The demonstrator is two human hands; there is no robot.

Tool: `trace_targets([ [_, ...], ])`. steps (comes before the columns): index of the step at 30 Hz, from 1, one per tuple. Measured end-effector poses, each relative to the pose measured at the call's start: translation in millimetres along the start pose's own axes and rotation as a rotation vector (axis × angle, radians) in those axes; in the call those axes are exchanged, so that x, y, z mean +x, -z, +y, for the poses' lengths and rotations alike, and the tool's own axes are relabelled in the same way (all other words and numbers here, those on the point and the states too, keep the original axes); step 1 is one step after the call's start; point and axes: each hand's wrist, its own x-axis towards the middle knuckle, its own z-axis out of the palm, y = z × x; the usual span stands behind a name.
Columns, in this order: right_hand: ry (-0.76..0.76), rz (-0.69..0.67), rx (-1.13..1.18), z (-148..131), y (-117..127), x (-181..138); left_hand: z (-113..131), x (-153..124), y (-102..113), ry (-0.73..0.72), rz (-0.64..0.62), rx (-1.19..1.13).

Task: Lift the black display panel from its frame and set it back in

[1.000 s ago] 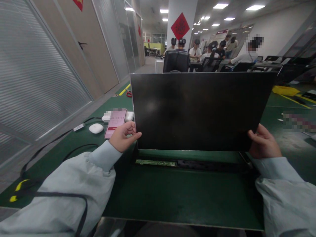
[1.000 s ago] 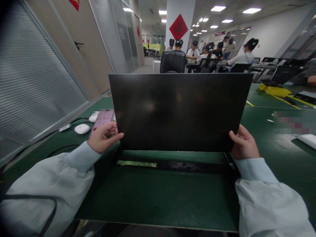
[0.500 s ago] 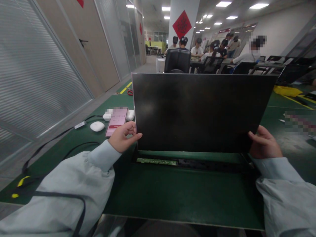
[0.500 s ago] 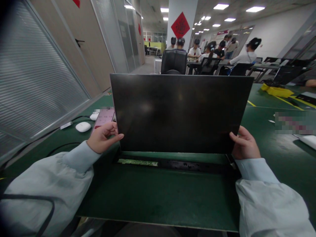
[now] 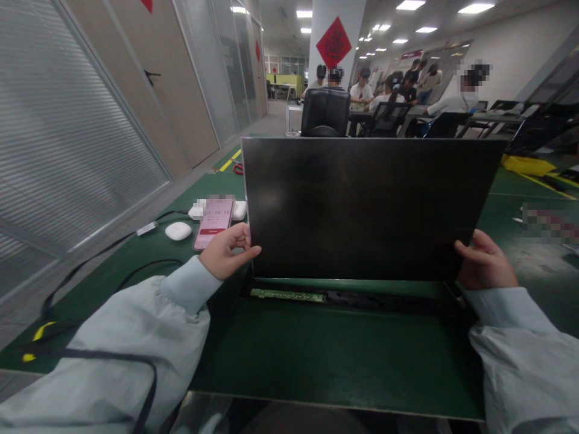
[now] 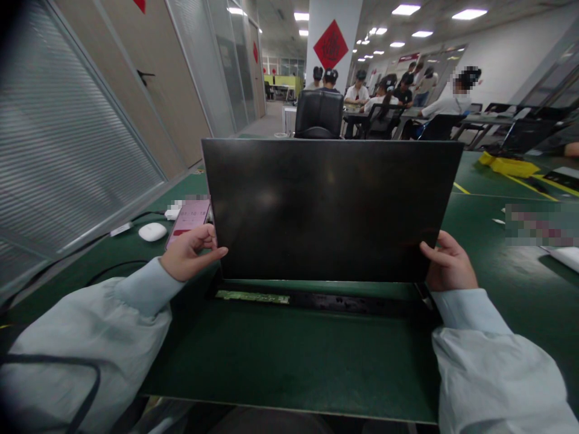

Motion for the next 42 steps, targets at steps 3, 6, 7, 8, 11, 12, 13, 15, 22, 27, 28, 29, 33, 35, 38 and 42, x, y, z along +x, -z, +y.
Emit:
trace_targets([
  [3, -0.021, 0.028, 0.009, -3.1, -2.7, -1.8, 1.2, 0.5, 0.5, -0.006, -0.008, 0.0],
  [6, -0.026, 0.028, -0.004, -4.5, -4.3, -2.6, 3.0, 0.6, 0.9, -0.008, -0.015, 0.012],
  [7, -0.024, 0.029, -0.007, -4.5, -4.6, -2.6, 3.4, 0.5, 1.0, -0.006, -0.018, 0.018],
  [8, -0.022, 0.029, -0.009, -4.2, -4.8, -2.4, 3.8, 0.4, 1.2, -0.003, -0.02, 0.024],
  [11, -0.02, 0.021, -0.014, -2.6, -4.5, -1.2, 4.4, -0.3, 1.6, -0.001, -0.017, 0.037],
  [12, -0.021, 0.018, -0.016, -2.0, -4.1, -0.6, 4.5, -0.5, 1.8, -0.001, -0.017, 0.039],
  [13, -0.024, 0.015, -0.017, -1.6, -3.5, 0.0, 4.6, -0.6, 2.1, -0.002, -0.019, 0.041],
  [15, -0.034, 0.013, -0.02, -0.8, -1.9, 1.2, 4.9, -0.5, 2.3, -0.002, -0.026, 0.046],
  [22, -0.056, 0.024, -0.02, 0.8, -0.2, 1.8, 4.3, 0.0, 1.3, 0.001, -0.05, 0.057],
  [27, -0.067, 0.022, -0.025, 0.6, -1.4, 0.6, 2.2, -0.3, 1.7, 0.004, -0.048, 0.053],
  [28, -0.073, 0.015, -0.029, 0.5, -1.3, 0.5, 2.0, -0.3, 1.8, 0.002, -0.048, 0.052],
  [29, -0.079, 0.007, -0.031, 0.4, -1.1, 0.6, 1.7, -0.2, 1.8, 0.001, -0.05, 0.051],
  [33, -0.085, -0.008, -0.035, 0.8, 0.1, 1.5, 0.2, 0.2, 1.1, 0.0, -0.058, 0.037],
  [35, -0.087, -0.01, -0.04, 1.3, 0.6, 1.7, -0.8, 0.2, 0.4, 0.002, -0.051, 0.034],
  [38, -0.099, -0.017, -0.055, 1.4, 0.5, 1.0, -1.7, -0.2, -0.2, 0.01, -0.036, 0.035],
  [42, -0.126, -0.021, -0.062, 0.1, -2.7, -1.6, -1.8, -0.8, -0.6, 0.015, -0.037, 0.032],
])
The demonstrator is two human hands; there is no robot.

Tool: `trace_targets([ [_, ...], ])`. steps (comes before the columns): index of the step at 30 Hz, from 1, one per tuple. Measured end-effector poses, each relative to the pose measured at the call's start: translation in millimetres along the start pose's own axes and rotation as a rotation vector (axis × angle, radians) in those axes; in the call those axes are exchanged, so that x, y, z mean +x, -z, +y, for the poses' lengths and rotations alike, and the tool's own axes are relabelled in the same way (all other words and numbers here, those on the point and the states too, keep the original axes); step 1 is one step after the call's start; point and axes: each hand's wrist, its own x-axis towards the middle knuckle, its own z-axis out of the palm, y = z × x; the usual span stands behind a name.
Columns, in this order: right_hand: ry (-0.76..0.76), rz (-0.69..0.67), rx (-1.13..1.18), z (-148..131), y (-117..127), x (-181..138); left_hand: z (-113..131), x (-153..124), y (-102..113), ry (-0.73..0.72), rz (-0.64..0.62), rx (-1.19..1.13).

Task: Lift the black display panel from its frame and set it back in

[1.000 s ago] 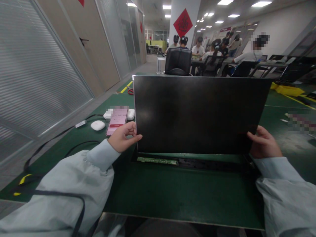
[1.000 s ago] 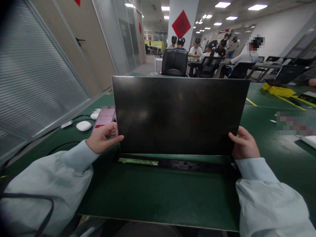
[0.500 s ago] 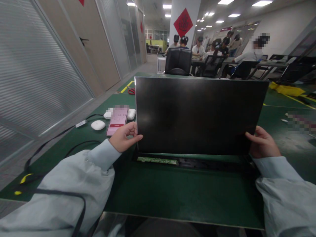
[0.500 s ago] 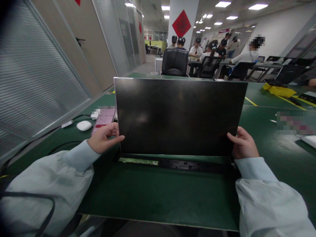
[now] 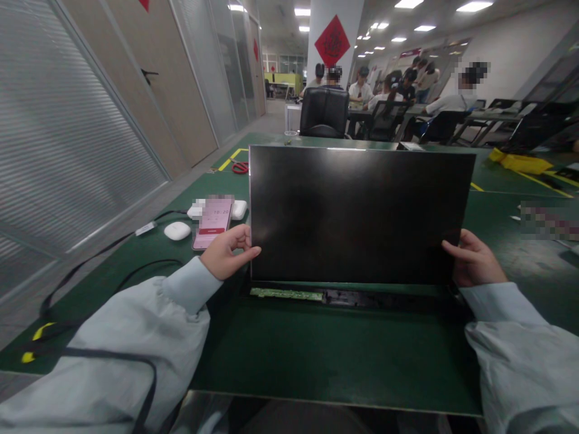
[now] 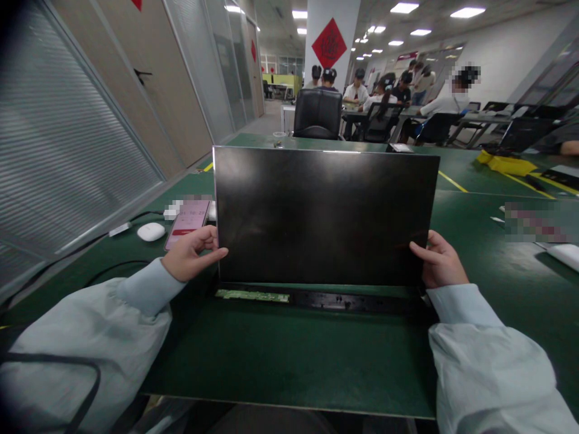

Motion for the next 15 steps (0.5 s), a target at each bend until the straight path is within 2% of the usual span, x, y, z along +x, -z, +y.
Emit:
trace_targets([
  [10, -0.031, -0.021, -0.042, 2.5, -1.0, 0.7, -3.5, 0.0, -0.1, 0.021, -0.001, -0.014],
  [15, -0.059, -0.013, -0.044, 6.9, 3.8, 4.7, -13.9, -0.9, -5.2, 0.057, -0.021, -0.163],
])
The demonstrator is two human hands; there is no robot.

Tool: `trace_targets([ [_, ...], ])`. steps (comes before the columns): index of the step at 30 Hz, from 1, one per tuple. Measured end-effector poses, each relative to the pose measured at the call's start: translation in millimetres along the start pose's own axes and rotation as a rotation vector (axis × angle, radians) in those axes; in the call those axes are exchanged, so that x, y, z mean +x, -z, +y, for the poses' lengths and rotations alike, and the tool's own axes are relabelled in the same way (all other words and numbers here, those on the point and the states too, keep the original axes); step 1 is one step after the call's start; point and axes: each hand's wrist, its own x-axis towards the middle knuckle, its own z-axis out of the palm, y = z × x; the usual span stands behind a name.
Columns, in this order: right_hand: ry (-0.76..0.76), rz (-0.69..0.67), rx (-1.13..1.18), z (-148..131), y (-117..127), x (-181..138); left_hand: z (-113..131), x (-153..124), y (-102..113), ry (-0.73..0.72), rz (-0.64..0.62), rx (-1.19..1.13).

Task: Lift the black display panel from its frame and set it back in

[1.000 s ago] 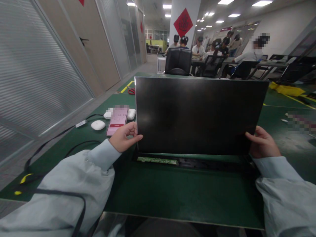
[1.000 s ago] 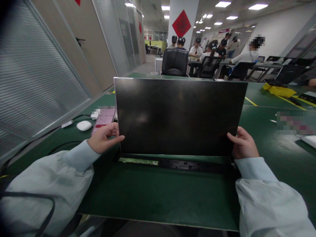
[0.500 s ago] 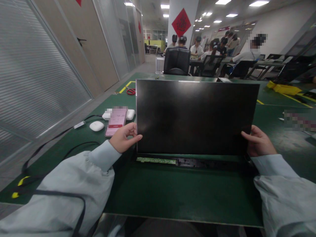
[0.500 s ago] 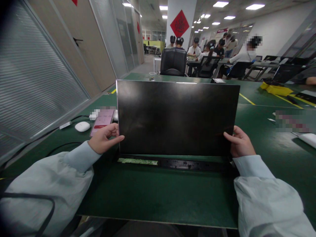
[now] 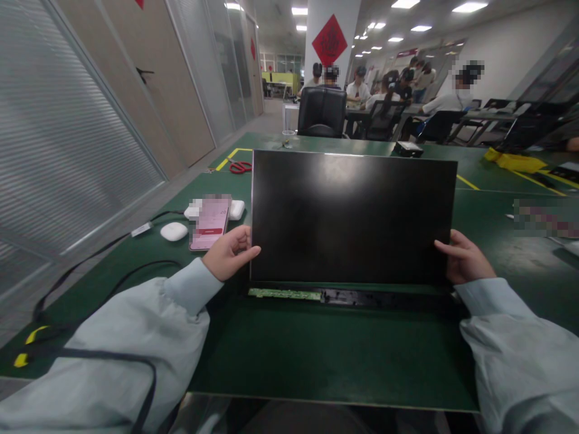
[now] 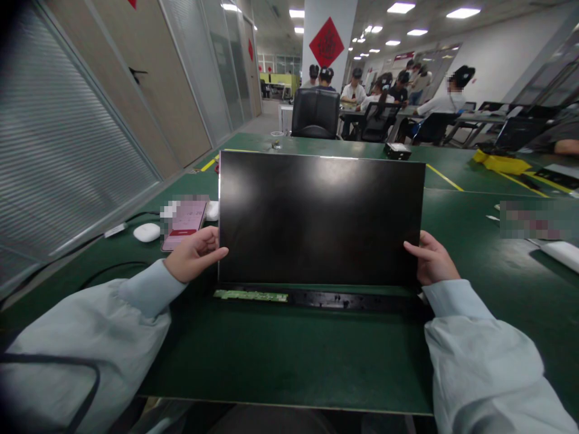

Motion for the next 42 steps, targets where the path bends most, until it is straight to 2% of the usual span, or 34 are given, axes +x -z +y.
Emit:
trace_targets([
  [6, -0.025, 0.014, 0.001, 3.7, 0.2, 2.8, -14.2, 2.2, -5.3, -0.002, -0.077, -0.152],
  [15, 0.009, 0.018, 0.004, 5.2, -1.3, 2.0, -2.4, -1.2, -17.0, 0.006, -0.02, -0.114],
  [19, -0.018, 0.005, 0.004, 5.0, -2.8, 0.9, -4.4, -0.3, -12.7, 0.024, -0.021, -0.067],
  [25, -0.039, -0.067, 0.014, 7.9, -8.1, -1.0, -9.2, 2.3, -2.1, 0.065, 0.054, -0.022],
  [35, -0.085, -0.133, -0.017, 11.3, 2.1, 7.9, -11.7, 4.1, -1.1, 0.091, 0.009, -0.12],
  [42, -0.095, -0.102, 0.003, 9.6, -1.5, 5.4, -12.1, 5.7, -1.2, 0.107, 0.013, -0.14],
])
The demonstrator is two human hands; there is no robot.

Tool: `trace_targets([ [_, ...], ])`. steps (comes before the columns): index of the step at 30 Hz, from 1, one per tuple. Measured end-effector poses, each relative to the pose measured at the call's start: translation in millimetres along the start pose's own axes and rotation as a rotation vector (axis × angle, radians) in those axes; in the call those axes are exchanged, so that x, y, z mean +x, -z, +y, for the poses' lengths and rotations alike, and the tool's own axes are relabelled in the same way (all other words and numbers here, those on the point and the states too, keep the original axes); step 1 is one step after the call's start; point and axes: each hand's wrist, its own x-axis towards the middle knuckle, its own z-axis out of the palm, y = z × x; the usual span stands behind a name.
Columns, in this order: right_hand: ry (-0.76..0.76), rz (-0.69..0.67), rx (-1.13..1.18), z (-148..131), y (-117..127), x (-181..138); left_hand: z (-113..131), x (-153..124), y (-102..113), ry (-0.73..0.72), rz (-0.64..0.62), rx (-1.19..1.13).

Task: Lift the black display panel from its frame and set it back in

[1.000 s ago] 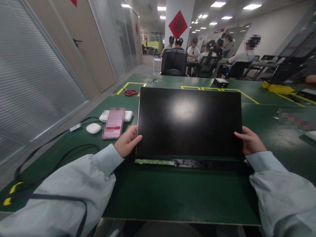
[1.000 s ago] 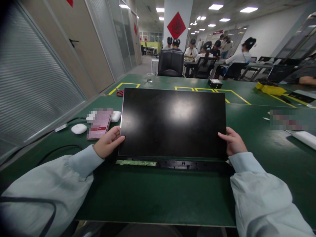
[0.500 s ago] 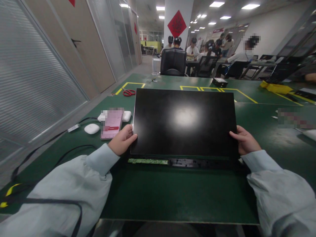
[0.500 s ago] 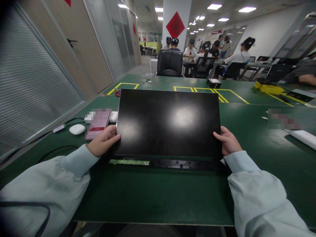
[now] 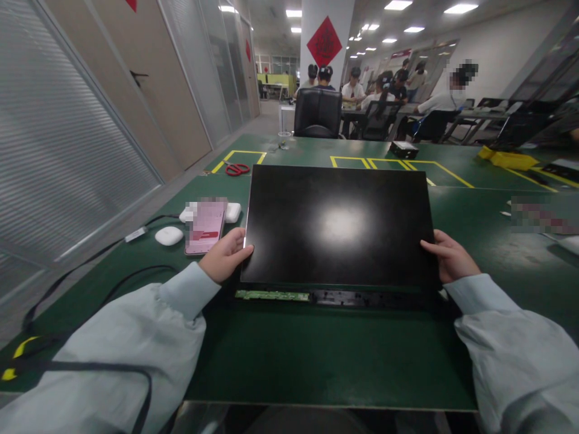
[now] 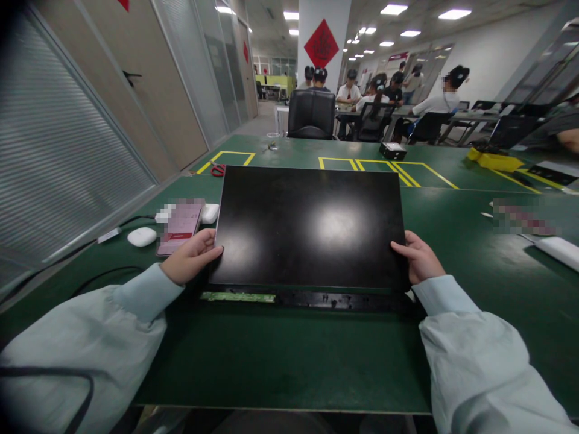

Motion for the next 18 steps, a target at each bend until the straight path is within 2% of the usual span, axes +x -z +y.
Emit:
trace_targets([
  [7, 0.003, -0.047, 0.018, -6.8, -9.0, -5.5, -0.2, -0.8, 2.0, 0.014, -0.019, -0.018],
  [12, -0.013, 0.031, 0.005, -9.2, -15.3, -10.5, -1.2, -0.5, 3.0, 0.022, -0.037, -0.015],
  [18, -0.013, 0.056, -0.033, -9.9, -14.7, -10.3, 0.1, 0.3, 3.1, 0.022, -0.056, -0.005],
])
